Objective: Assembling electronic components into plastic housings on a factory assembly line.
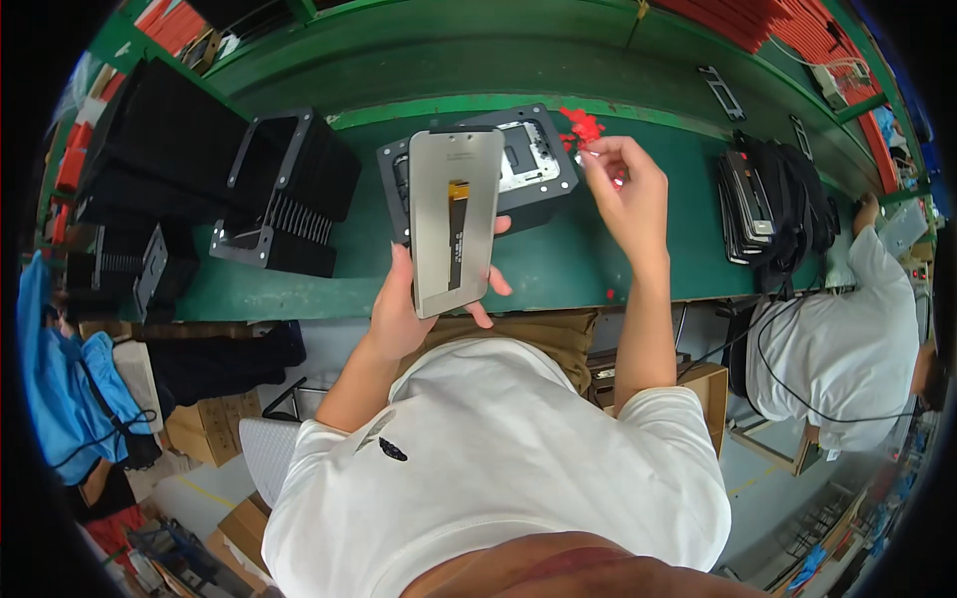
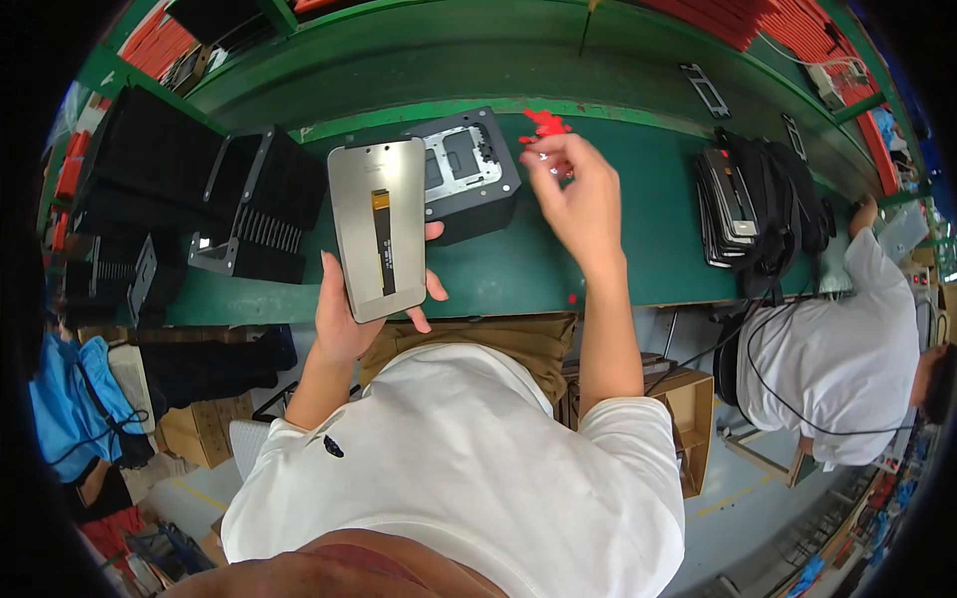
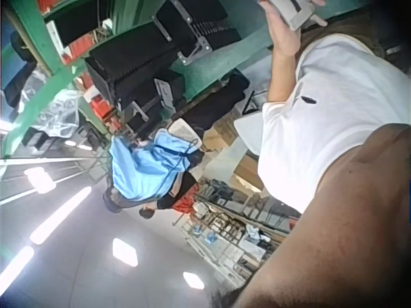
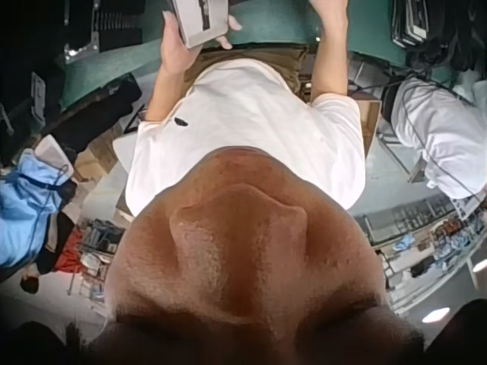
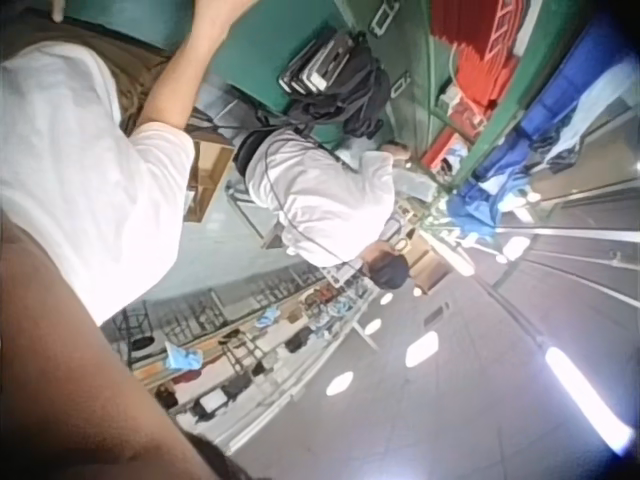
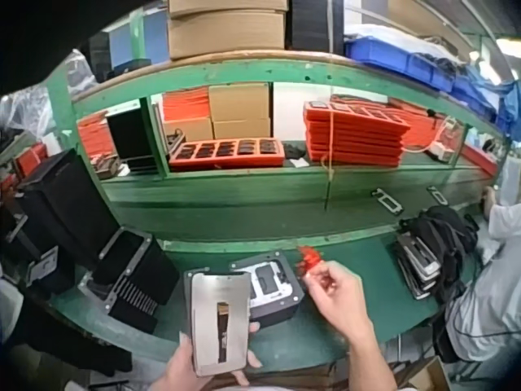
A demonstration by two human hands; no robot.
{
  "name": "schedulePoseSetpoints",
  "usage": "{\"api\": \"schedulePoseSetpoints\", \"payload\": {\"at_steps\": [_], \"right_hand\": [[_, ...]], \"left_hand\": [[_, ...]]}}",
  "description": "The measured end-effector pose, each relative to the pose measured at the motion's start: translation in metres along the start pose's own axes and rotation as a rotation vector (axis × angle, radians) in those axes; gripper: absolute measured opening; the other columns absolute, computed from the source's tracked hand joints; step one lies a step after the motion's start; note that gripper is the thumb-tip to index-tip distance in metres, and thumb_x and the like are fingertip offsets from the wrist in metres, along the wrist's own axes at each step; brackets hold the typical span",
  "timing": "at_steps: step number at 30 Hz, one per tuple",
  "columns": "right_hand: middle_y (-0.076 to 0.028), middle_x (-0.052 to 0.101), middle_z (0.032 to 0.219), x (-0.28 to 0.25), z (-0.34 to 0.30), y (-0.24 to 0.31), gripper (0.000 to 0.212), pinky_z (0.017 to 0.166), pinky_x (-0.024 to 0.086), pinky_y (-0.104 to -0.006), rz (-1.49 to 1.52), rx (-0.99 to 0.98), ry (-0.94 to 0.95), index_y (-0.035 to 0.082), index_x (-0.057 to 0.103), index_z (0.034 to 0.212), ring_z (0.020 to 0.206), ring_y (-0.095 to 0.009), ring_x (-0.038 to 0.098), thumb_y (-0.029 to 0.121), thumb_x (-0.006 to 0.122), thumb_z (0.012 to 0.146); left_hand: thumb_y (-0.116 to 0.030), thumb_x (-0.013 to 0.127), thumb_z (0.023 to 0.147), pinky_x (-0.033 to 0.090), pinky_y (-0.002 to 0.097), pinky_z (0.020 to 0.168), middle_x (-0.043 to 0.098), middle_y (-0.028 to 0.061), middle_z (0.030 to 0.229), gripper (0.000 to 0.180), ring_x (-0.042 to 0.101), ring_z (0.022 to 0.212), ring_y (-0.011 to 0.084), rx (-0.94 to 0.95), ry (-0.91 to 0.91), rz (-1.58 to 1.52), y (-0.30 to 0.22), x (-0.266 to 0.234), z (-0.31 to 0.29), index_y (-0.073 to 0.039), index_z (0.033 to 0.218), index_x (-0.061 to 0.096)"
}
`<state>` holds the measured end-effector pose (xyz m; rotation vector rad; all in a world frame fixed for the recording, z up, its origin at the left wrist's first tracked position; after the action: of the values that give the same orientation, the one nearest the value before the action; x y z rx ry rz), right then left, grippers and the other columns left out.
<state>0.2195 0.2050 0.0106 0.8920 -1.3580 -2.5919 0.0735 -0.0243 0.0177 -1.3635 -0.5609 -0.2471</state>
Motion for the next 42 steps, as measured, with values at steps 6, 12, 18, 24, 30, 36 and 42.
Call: {"api": "schedulePoseSetpoints", "payload": {"at_steps": [6,12,18,24,30,36,42], "right_hand": [[-0.005,0.071,0.080,0.013,-0.023,0.071,0.025,0.055,0.053,-0.0247,0.912,0.093,0.792,0.003,0.073,0.119,0.060,-0.009,0.063,0.008,0.066,0.096],[-0.002,0.071,0.080,0.009,0.000,0.055,0.024,0.053,0.053,-0.0243,0.603,-0.004,0.859,0.003,0.074,0.119,0.058,-0.008,0.063,0.014,0.065,0.099],[-0.005,0.073,0.096,0.012,0.061,-0.021,0.028,0.070,0.052,-0.0226,0.551,0.071,0.380,0.005,0.072,0.122,0.085,-0.011,0.069,0.022,0.063,0.102],[-0.008,0.064,0.135,0.040,0.049,-0.028,0.049,0.107,0.041,-0.0327,0.757,0.175,0.334,0.008,0.056,0.146,0.125,-0.017,0.056,0.038,0.050,0.108],[-0.007,0.052,0.150,0.038,0.044,-0.035,0.057,0.115,0.034,-0.0352,0.760,0.253,0.502,0.009,0.044,0.156,0.135,-0.020,0.049,0.038,0.044,0.107],[-0.008,0.047,0.155,0.031,0.044,-0.042,0.060,0.117,0.032,-0.0341,0.726,0.167,0.561,0.009,0.040,0.158,0.139,-0.021,0.045,0.025,0.053,0.102],[-0.009,0.046,0.154,0.033,0.038,-0.030,0.068,0.118,0.032,-0.0341,0.780,0.194,0.619,0.009,0.034,0.161,0.140,-0.021,0.044,0.017,0.060,0.098]], "left_hand": [[-0.071,0.022,0.103,0.061,0.0349,0.060,0.053,0.0243,0.145,0.088,0.068,0.100,0.0282,-0.032,-0.012,-0.025,-0.007,-0.002,0.002,-0.002,0.157,0.031],[-0.053,0.047,0.103,0.056,0.0309,0.070,0.062,0.0189,0.133,0.069,0.066,0.098,0.0256,0.202,-0.032,0.467,-0.053,-0.009,0.010,0.000,0.147,0.050],[-0.033,0.075,0.090,0.051,0.0364,0.093,0.065,0.0158,0.126,0.066,0.062,0.108,0.0280,0.497,-0.147,1.392,-0.074,-0.027,0.042,-0.004,0.146,0.054],[-0.031,0.081,0.085,0.047,0.0411,0.101,0.066,0.0156,0.124,0.074,0.058,0.116,0.0314,0.388,-0.130,1.450,-0.051,-0.031,0.076,-0.008,0.149,0.052],[-0.033,0.082,0.084,0.047,0.0417,0.102,0.067,0.0161,0.122,0.077,0.058,0.116,0.0325,0.367,-0.117,1.488,-0.044,-0.021,0.091,-0.007,0.149,0.050],[-0.034,0.086,0.077,0.039,0.0521,0.112,0.069,0.0140,0.120,0.085,0.060,0.116,0.0330,0.418,-0.086,1.588,-0.046,-0.017,0.090,-0.006,0.149,0.050],[-0.032,0.088,0.072,0.030,0.0606,0.119,0.069,0.0126,0.120,0.089,0.061,0.116,0.0332,0.429,-0.108,1.535,-0.047,-0.023,0.080,-0.007,0.149,0.050]]}}
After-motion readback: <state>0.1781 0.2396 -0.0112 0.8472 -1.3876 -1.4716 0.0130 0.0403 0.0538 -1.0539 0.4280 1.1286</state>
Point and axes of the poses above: each hand's wrist, its own z-axis towards the middle knuckle, its own x-axis out of the palm, y = z × x, the point moved 1 cm from there along z, towards the middle knuckle
